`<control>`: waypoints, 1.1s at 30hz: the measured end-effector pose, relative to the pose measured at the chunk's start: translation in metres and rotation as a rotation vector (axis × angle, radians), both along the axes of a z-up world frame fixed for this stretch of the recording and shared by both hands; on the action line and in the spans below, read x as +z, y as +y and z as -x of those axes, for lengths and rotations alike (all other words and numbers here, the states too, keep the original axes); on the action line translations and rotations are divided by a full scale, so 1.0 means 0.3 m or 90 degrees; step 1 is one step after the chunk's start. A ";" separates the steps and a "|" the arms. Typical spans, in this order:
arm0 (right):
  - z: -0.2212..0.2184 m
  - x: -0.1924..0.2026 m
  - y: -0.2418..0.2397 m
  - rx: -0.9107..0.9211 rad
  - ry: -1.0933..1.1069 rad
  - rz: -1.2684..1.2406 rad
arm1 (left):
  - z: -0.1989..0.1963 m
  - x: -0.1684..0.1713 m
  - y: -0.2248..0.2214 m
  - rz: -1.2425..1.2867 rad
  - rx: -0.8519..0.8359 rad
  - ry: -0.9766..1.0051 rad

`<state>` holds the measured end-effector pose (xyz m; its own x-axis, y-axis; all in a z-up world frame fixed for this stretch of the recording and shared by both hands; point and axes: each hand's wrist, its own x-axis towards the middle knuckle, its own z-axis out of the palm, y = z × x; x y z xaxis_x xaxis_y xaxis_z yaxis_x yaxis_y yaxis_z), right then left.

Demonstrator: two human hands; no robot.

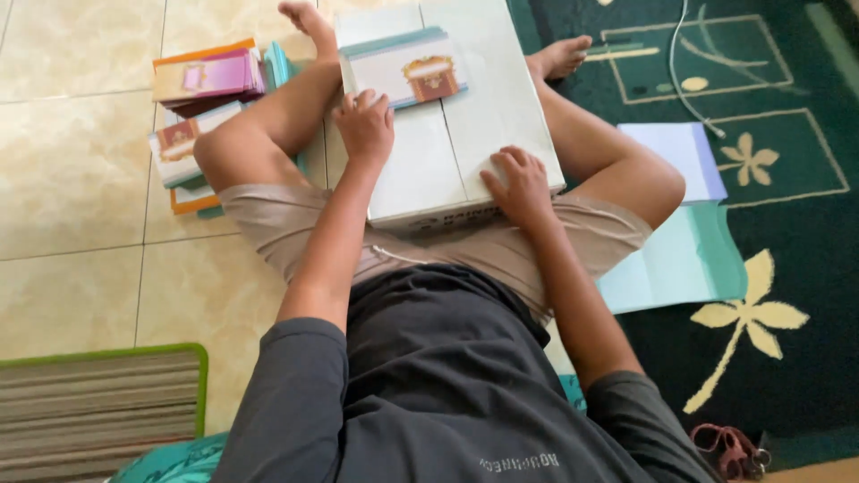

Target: The person sits on the floor and repeatedly folds light blue paper sheets in half, pressing the crease with both hands. They place each folded sheet into a white box on their lap. Stacks of similar paper and other colored items are visible nearby.

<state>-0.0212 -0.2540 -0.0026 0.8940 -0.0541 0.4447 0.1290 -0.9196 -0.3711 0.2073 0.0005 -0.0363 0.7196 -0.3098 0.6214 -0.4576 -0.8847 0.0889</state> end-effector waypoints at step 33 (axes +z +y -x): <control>0.019 0.037 -0.024 0.158 -0.097 -0.267 | 0.407 0.380 0.008 0.438 -0.413 0.602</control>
